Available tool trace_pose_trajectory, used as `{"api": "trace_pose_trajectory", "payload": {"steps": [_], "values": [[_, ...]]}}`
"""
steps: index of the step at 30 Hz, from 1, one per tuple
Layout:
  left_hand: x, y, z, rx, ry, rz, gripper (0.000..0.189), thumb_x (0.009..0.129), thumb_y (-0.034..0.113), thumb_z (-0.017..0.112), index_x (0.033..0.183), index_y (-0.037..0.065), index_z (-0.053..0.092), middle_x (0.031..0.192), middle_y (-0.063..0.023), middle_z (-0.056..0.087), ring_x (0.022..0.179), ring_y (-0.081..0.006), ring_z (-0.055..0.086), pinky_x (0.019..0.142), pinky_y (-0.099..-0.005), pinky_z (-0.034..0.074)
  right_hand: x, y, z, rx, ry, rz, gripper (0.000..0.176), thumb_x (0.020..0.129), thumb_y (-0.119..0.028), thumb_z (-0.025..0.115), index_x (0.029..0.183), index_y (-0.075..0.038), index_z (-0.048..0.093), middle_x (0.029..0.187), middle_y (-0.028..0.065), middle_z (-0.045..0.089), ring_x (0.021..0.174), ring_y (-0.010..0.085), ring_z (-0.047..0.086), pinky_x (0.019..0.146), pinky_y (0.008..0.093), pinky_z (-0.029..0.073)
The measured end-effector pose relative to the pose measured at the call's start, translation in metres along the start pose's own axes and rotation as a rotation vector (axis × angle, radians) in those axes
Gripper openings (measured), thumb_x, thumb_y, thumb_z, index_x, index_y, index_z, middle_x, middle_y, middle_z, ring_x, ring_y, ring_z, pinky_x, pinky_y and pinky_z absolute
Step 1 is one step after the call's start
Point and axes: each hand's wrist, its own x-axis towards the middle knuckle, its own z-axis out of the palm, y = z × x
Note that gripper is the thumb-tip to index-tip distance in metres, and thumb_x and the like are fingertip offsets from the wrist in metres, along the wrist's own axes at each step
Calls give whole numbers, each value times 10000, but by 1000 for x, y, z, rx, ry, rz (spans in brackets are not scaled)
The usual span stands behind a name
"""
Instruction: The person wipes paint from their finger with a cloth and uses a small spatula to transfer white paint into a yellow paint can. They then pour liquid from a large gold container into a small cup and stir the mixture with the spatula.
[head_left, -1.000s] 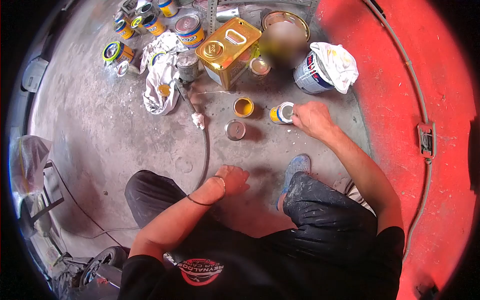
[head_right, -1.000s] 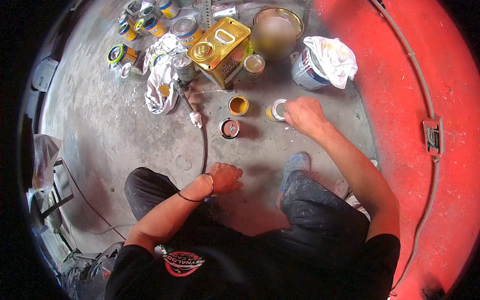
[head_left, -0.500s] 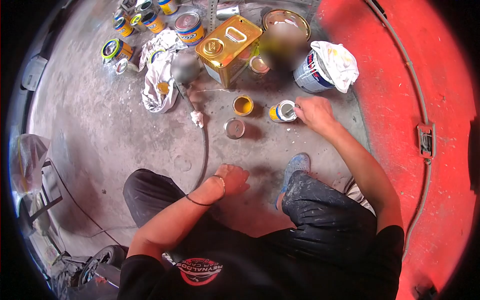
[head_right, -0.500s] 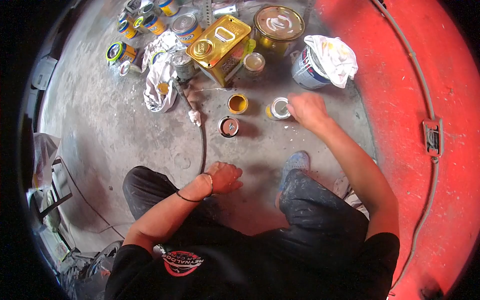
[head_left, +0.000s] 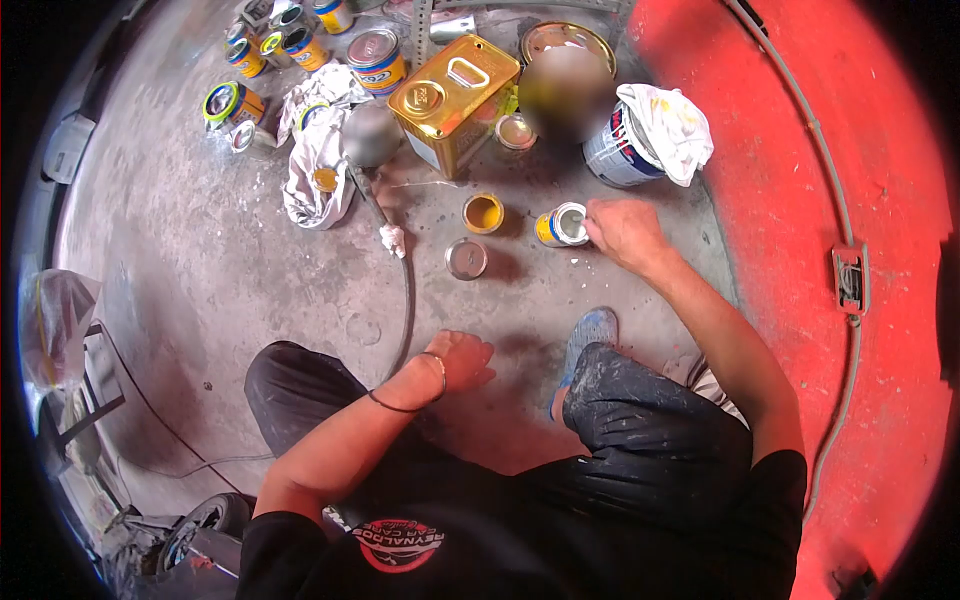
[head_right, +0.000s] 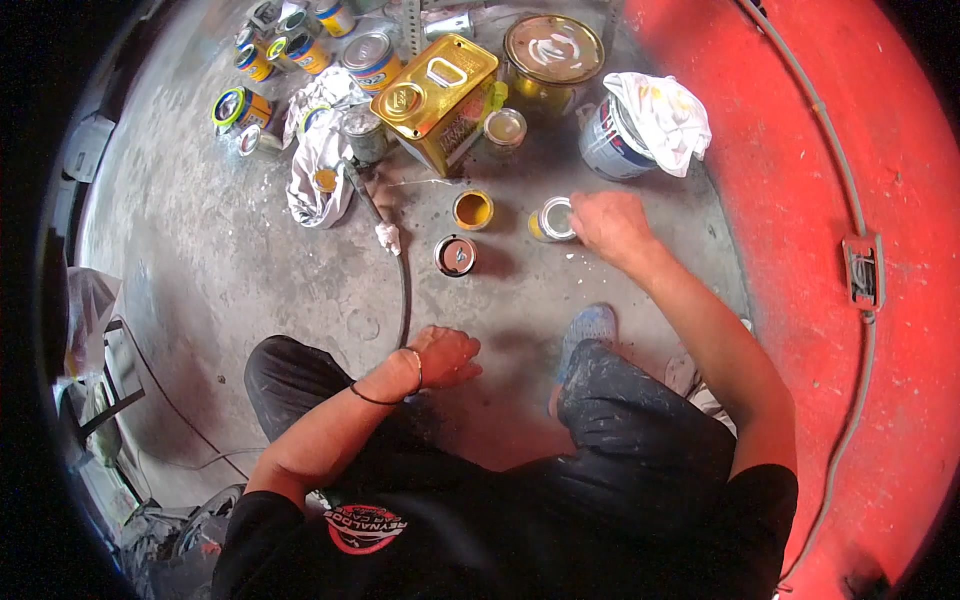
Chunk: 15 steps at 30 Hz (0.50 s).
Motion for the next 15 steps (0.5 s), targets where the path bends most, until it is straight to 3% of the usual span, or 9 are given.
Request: {"api": "trace_pose_trajectory", "payload": {"steps": [1, 4, 7, 10, 15], "values": [[0, -1, 2, -10, 8, 6, 411, 1009, 455, 689, 1043, 47, 734, 1037, -213, 781, 1031, -426, 761, 892, -551, 595, -1, -2, 1, -31, -65, -17, 225, 998, -306, 725, 1034, -84, 717, 897, 183, 760, 894, 457, 735, 768, 597, 553], [-1, 1, 1, 33, -4, -20, 419, 1007, 458, 687, 1044, 44, 735, 1044, -214, 782, 1039, -425, 759, 901, -550, 594, 0, -8, 0, 180, 76, 85, 224, 1006, -303, 714, 1045, -84, 729, 899, 193, 761, 897, 458, 735, 768, 596, 552], [0, 3, -2, 5, -25, -30, 431, 1003, 465, 688, 1043, 39, 737, 1051, -217, 781, 1052, -424, 757, 912, -548, 593, 0, 4, 4, 61, 36, 37, 223, 1009, -293, 703, 1063, -80, 741, 923, 198, 770, 882, 471, 725, 752, 591, 550], [3, 2, 1, 17, -58, -7, 444, 1003, 474, 687, 1067, 38, 741, 1065, -222, 780, 1063, -423, 757, 922, -545, 592, -11, -1, 4, 212, -35, 111, 233, 1014, -288, 711, 1102, -76, 751, 913, 188, 779, 833, 405, 750, 725, 523, 570], [7, 8, -2, 22, -83, -9, 463, 1009, 487, 686, 1112, 40, 746, 1095, -215, 781, 1074, -419, 760, 928, -541, 594, -40, 35, 6, 856, -19, 528, 296, 1067, -315, 716, 1105, -23, 745, 924, 115, 786, 854, 208, 770, 758, 360, 592]]}}
